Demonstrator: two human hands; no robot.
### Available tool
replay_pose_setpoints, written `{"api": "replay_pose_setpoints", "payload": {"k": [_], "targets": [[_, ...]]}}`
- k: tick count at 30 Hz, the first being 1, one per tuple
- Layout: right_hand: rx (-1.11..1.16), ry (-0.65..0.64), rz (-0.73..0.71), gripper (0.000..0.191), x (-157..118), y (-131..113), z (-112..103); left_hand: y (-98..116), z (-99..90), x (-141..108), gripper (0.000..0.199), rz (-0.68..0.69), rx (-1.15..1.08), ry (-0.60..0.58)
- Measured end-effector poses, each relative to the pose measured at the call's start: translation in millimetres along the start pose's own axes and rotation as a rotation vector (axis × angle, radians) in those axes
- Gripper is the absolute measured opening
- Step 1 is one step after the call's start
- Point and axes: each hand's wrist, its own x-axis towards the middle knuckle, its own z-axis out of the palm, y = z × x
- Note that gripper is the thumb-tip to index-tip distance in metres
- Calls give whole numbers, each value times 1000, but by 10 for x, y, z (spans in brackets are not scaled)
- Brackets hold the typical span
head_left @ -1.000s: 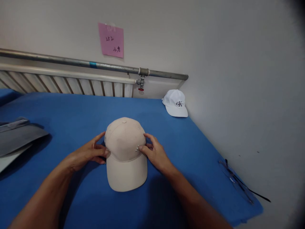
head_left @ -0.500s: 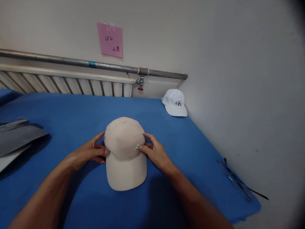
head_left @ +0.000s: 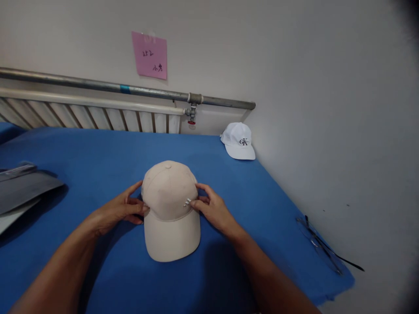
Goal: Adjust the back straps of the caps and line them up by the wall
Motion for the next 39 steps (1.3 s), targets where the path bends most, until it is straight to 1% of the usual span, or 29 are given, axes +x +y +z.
{"api": "replay_pose_setpoints", "payload": {"k": [10,14,19,27,32,39], "targets": [[7,-48,-15,54,-4,4,-31,-30,-33,24,112,-19,-14,-41],[4,-35,-4,54,-17,-18,-7,-24,-21,23,112,-22,-8,-24],[-32,7,-25,62,-25,-23,49,-11,-2,22,111,-24,2,-9],[-86,24,-63,57,-20,-18,89,-7,-1,27,113,-28,13,-7],[-79,7,-48,56,-25,-26,79,-8,-3,33,111,-23,10,-18],[-45,-7,-32,55,-18,-16,69,5,17,6,110,-22,15,-2]]}}
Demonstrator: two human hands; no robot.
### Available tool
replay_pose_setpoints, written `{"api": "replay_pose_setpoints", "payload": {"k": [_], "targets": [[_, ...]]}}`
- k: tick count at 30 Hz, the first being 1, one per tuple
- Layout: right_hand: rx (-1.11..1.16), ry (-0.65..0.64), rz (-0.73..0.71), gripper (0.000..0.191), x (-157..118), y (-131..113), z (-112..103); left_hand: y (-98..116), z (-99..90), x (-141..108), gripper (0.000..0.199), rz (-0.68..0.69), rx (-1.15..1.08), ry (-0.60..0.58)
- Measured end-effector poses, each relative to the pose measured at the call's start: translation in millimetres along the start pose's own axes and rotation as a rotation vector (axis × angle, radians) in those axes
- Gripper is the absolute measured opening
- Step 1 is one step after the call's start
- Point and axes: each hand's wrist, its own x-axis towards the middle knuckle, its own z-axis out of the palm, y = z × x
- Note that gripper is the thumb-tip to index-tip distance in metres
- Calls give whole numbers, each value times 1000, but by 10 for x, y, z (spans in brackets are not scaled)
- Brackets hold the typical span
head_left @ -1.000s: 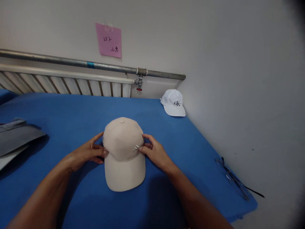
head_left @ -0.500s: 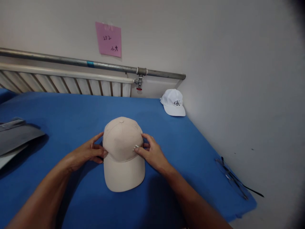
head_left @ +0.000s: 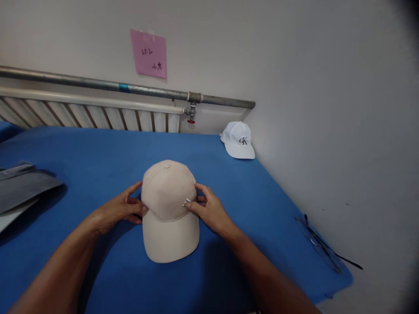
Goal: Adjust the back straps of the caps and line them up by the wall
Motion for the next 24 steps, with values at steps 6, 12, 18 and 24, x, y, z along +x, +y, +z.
{"api": "replay_pose_setpoints", "payload": {"k": [6,12,18,24], "targets": [[24,-28,52,61,-3,-27,-28,-16,-26,14,113,-9,-3,0],[43,-21,71,58,5,-57,-36,-7,-9,22,113,-11,1,-9],[-30,18,29,50,18,-33,-14,4,3,20,111,-10,7,-5],[-44,25,32,50,18,-52,-18,10,9,12,110,2,22,-5]]}}
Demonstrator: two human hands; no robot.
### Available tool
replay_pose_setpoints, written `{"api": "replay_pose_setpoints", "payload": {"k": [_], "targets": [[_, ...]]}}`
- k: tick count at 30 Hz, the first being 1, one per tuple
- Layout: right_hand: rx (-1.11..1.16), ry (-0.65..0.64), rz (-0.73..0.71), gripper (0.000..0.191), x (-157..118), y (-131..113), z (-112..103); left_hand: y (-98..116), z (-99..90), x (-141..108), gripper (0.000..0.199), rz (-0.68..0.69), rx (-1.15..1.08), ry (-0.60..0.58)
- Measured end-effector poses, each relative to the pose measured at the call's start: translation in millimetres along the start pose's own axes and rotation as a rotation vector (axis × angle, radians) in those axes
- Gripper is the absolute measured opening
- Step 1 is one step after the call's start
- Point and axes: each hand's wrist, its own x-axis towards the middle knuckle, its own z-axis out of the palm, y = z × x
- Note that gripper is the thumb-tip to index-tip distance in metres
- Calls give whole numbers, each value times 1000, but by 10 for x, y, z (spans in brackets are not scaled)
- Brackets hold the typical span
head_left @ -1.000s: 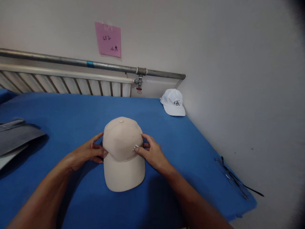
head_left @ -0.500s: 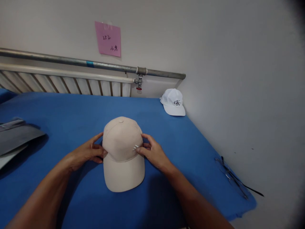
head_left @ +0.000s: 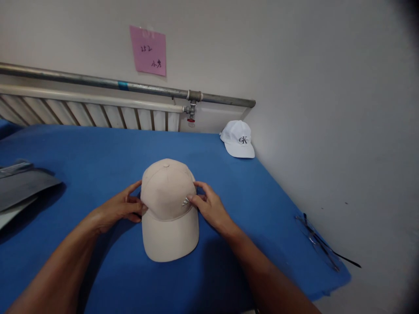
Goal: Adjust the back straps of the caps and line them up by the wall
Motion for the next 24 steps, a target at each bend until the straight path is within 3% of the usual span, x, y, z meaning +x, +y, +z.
{"api": "replay_pose_setpoints", "payload": {"k": [24], "targets": [[45,-39,-9,45,14,34,-71,-20,-3,18,113,-2,-7,15]]}}
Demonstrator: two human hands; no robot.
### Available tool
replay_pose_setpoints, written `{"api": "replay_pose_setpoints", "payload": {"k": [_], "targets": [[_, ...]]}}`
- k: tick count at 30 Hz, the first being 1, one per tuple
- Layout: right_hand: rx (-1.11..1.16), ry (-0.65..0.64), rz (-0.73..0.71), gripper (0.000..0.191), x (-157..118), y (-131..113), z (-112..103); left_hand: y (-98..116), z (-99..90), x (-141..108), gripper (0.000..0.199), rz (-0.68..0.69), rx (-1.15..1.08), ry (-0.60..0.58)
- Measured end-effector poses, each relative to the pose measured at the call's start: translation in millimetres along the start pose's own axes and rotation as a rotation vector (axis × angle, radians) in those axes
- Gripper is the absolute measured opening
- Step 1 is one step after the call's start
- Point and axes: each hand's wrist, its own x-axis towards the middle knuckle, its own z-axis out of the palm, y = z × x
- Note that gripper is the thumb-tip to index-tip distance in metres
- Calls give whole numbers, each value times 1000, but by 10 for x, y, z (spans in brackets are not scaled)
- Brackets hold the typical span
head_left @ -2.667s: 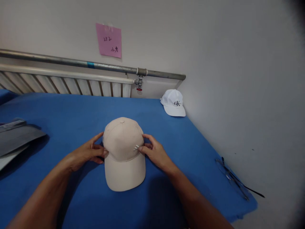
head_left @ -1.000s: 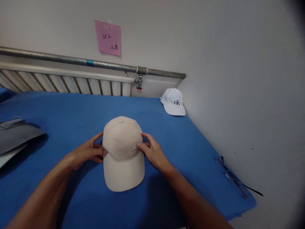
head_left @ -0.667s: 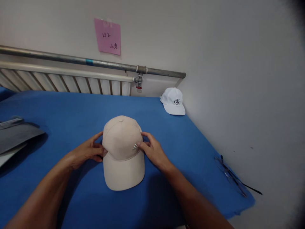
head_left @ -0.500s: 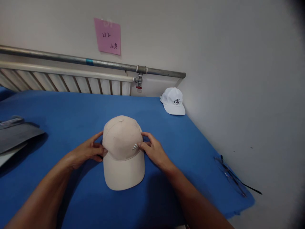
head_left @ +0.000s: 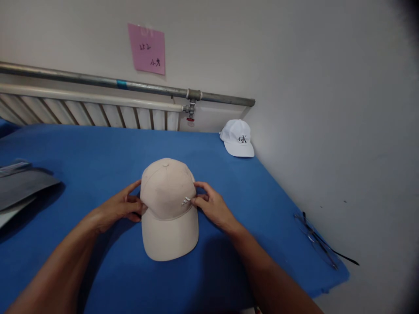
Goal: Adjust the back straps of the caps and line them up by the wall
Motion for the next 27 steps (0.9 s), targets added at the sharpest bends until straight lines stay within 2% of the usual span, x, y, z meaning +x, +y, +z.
{"api": "replay_pose_setpoints", "payload": {"k": [12,27], "targets": [[29,-6,2,51,5,30,14,23,11,-9,110,-6,11,-5],[24,-4,21,49,-3,13,24,9,8,-10,109,-6,27,-5]]}}
